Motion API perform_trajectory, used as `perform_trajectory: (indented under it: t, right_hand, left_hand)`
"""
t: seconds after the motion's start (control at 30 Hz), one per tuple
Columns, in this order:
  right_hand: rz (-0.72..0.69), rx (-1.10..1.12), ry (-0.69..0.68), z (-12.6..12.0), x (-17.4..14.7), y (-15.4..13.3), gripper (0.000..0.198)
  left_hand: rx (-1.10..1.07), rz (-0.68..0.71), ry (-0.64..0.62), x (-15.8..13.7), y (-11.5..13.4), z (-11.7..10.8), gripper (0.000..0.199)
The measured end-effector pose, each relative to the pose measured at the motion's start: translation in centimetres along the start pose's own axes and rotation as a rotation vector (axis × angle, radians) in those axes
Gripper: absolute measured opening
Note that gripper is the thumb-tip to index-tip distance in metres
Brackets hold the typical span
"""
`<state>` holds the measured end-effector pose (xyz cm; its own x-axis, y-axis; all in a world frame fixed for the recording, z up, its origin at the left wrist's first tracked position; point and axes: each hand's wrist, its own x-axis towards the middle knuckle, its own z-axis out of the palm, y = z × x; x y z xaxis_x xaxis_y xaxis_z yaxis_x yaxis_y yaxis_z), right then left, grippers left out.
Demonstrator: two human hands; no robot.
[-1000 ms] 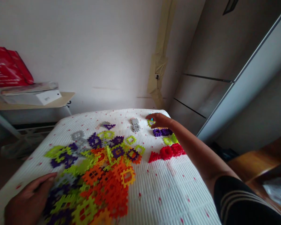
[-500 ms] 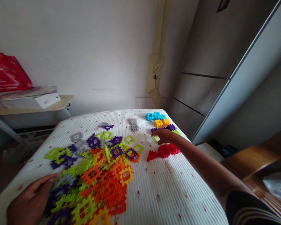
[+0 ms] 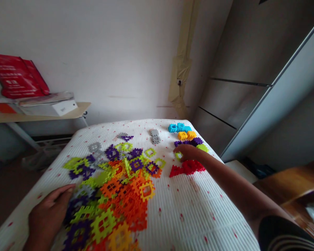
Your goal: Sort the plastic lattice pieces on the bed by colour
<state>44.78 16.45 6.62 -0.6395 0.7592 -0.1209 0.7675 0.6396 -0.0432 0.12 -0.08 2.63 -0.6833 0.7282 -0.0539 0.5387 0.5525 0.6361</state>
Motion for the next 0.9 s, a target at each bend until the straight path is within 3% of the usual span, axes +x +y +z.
perform_trajectory:
  t: [0.2, 0.33, 0.47, 0.67, 0.77, 0.9]
  right_hand:
    - [0.043, 0.041, -0.085, -0.6, 0.2, -0.1, 0.059]
    - [0.026, 0.083, -0.041, -2.1, 0.4, -0.8, 0.053]
    - [-0.054, 0.128, -0.018, -2.8, 1.1, -3.6, 0.048]
    - [-0.165, 0.057, -0.009, -1.4, 2.7, -7.4, 0.051]
    - [-0.13, 0.049, 0.023, -0.9, 3.5, -7.6, 0.05]
    - [0.068, 0.047, 0.084, -0.8, 5.2, -7.8, 0.039]
  left_hand:
    - [-0.012, 0.038, 0.017, 0.1, -0.2, 0.2, 0.042]
    - [-0.028, 0.047, 0.022, 0.5, -0.7, 0.4, 0.041]
    - [-0.027, 0.064, 0.041, 0.5, -0.9, 0.4, 0.041]
    - [-0.02, 0.061, 0.044, 0.5, -0.9, 0.4, 0.04]
    - [-0.048, 0.074, 0.05, 0.7, -1.3, 0.5, 0.038]
    - [-0.048, 0.094, 0.069, 0.7, -1.3, 0.5, 0.036]
